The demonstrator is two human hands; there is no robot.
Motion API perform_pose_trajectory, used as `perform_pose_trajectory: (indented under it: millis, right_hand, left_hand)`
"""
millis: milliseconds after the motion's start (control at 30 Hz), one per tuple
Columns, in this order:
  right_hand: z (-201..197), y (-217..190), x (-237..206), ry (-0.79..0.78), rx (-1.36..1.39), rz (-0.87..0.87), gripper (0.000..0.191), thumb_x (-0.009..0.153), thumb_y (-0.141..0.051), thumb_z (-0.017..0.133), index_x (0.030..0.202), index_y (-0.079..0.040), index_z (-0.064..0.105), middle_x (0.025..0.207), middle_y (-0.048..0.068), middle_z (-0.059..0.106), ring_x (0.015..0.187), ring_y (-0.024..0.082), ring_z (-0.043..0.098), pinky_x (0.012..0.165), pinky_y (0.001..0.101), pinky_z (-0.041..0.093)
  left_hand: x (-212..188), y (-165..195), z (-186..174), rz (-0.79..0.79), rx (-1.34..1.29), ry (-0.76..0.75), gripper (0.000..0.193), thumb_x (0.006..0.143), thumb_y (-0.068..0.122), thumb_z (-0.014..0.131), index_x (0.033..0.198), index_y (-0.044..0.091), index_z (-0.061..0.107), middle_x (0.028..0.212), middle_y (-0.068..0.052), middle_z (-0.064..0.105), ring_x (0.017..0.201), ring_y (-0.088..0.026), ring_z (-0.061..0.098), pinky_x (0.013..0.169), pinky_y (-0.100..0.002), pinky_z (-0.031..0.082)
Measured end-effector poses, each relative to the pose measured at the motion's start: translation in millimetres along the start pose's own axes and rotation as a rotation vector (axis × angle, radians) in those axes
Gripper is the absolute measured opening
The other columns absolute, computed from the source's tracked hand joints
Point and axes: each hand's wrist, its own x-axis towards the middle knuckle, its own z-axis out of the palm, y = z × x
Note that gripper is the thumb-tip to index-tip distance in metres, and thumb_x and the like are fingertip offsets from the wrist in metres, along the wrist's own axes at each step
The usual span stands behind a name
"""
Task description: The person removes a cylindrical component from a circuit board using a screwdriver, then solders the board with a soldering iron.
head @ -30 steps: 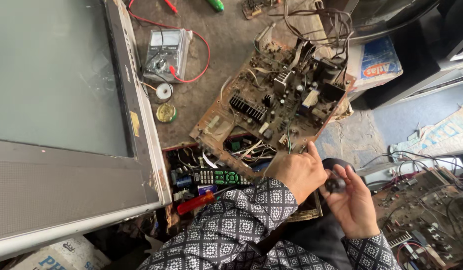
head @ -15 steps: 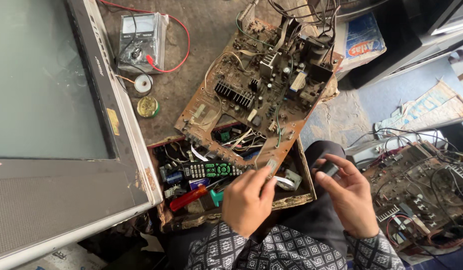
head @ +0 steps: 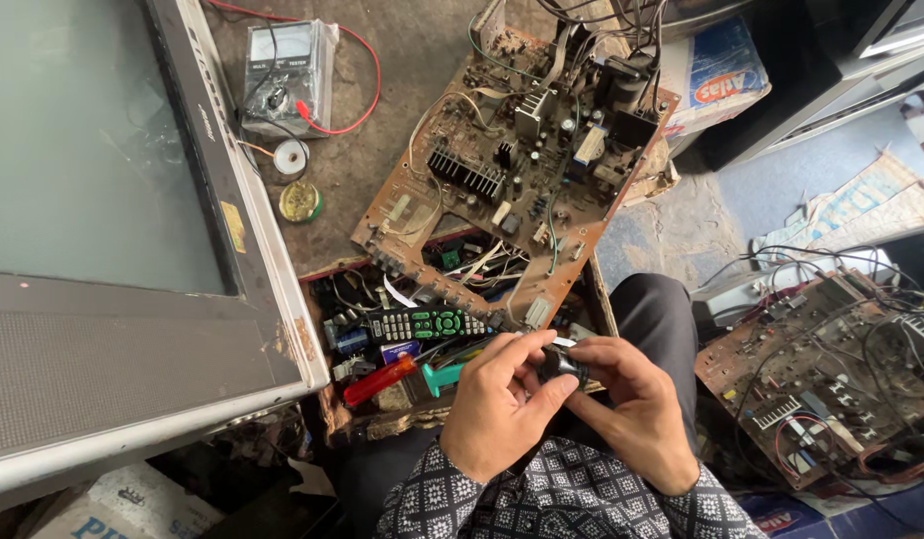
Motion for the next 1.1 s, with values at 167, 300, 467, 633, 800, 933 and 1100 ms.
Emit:
perform_pose_trajectory:
  millis: [167,300,467,633,800,933,1100]
  right_hand:
    - [-11,5,3,-0.001,0.128,0.042,0.046,0.080,0.015,0.075,0.123,0.006,0.063,0.130,0.013,0.062,0.120,0.021,0.066,0.103,0.0349,0.056]
    - [-16,5,11,0.008,0.121,0.094,0.046,0.079,0.013,0.077,0.123,0.006,0.064,0.128,0.013,0.065,0.115,0.020,0.069,0.094,0.0329,0.059]
    - [-17,-5,36,0.016,-0.108,-0.027,0.045,0.078,0.007,0.081,0.121,0.000,0.065,0.128,0.012,0.066,0.095,0.012,0.071,0.080,0.0264,0.062]
    - [-6,-19,65,0.002,-0.498,-0.040,0.048,0.076,-0.005,0.085,0.121,-0.002,0.067,0.137,0.015,0.066,0.064,0.007,0.066,0.056,0.0230,0.057]
    - [4,-23,94,-0.112,-0.624,-0.095,0.061,0.074,-0.016,0.088,0.128,-0.002,0.062,0.145,0.025,0.056,0.051,0.013,0.068,0.045,0.0264,0.057]
    - [8,-23,107,-0.150,-0.675,-0.137,0.063,0.075,-0.015,0.086,0.131,-0.002,0.061,0.147,0.027,0.052,0.064,0.020,0.074,0.052,0.0296,0.060]
    - [8,-25,112,-0.147,-0.673,-0.194,0.053,0.077,-0.010,0.082,0.127,-0.004,0.063,0.147,0.026,0.054,0.083,0.023,0.080,0.059,0.0276,0.063]
  left_hand:
    - [7,5,1,-0.024,-0.037,-0.075,0.044,0.088,0.016,0.080,0.126,-0.001,0.067,0.104,-0.007,0.070,0.076,-0.008,0.068,0.061,-0.021,0.056]
    - [21,9,6,-0.077,-0.018,-0.123,0.043,0.088,0.017,0.079,0.124,-0.002,0.067,0.103,-0.007,0.072,0.075,-0.008,0.071,0.063,-0.021,0.057]
    - [62,5,-12,-0.098,-0.010,0.055,0.039,0.089,0.015,0.079,0.123,-0.002,0.071,0.100,-0.007,0.077,0.081,-0.009,0.071,0.066,-0.022,0.058]
    - [119,-4,-36,0.059,-0.260,0.138,0.043,0.098,0.010,0.072,0.136,-0.005,0.058,0.110,-0.006,0.072,0.094,-0.008,0.069,0.080,-0.022,0.060]
    - [153,-4,-31,-0.055,-0.223,0.119,0.042,0.097,0.014,0.072,0.133,-0.004,0.060,0.100,-0.005,0.071,0.079,-0.006,0.066,0.069,-0.021,0.057]
    - [165,-8,-30,-0.134,-0.289,0.098,0.043,0.099,0.023,0.068,0.131,-0.002,0.056,0.101,-0.006,0.070,0.068,-0.006,0.060,0.058,-0.020,0.053]
    - [164,-14,-38,-0.009,-0.363,-0.096,0.047,0.107,0.041,0.053,0.132,0.001,0.047,0.110,-0.012,0.072,0.074,-0.011,0.060,0.060,-0.027,0.052]
